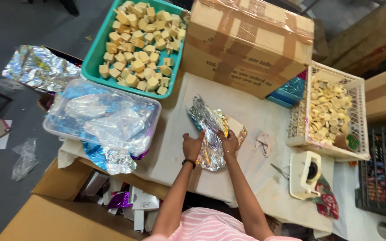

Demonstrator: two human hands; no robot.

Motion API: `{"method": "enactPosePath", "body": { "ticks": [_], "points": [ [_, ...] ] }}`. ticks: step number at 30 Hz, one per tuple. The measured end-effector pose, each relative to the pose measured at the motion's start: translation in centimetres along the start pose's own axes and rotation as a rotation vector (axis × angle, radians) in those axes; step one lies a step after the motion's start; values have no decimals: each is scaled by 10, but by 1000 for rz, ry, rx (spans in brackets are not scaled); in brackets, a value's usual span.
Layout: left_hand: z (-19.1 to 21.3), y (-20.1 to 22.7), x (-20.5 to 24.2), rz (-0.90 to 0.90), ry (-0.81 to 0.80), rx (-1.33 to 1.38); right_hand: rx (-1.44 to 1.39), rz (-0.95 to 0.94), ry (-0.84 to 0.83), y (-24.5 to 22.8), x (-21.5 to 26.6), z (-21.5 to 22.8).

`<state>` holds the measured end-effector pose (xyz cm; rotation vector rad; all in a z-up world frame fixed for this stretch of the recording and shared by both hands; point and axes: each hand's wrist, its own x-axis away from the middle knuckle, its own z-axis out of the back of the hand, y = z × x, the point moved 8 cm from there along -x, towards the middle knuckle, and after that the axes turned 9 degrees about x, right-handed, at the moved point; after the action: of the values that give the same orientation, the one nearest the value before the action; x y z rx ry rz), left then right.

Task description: The person arranges small wooden blocks and round wooden pieces on a table, then places them into a small decorative box. They close the box and wrap it in a sheet of shiny foil, folding the edges to secure the package.

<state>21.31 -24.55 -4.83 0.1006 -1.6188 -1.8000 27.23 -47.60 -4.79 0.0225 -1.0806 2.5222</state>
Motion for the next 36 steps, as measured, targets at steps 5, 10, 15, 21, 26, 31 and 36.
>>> {"method": "enactPosePath", "body": {
  "ticks": [5, 10, 15, 21, 26, 31, 36],
  "points": [
    [-29, -2, -15, -12, -5, -66, -431, 45, -17, 4, 6, 21],
    [-35, 28, -6, -12, -14, -39, -490, -13, -35, 21, -1, 28],
    [-64, -10, -48, -83, 36, 94, -342, -76, -43, 37, -22, 43],
    [-92, 22, -34, 270, -149, 370, -465, 35, -99, 40, -38, 54],
    [-116, -12, -69, -75, -66, 146, -793, -166, -106, 80, -61, 72],
    [-138, 5, -53, -16, -189, 369, -947, -180, -60, 161, -104, 59],
    [-157, 29, -33, 7, -259, 387, -894, -316, -1, 187, -115, 66]
  ]
}}
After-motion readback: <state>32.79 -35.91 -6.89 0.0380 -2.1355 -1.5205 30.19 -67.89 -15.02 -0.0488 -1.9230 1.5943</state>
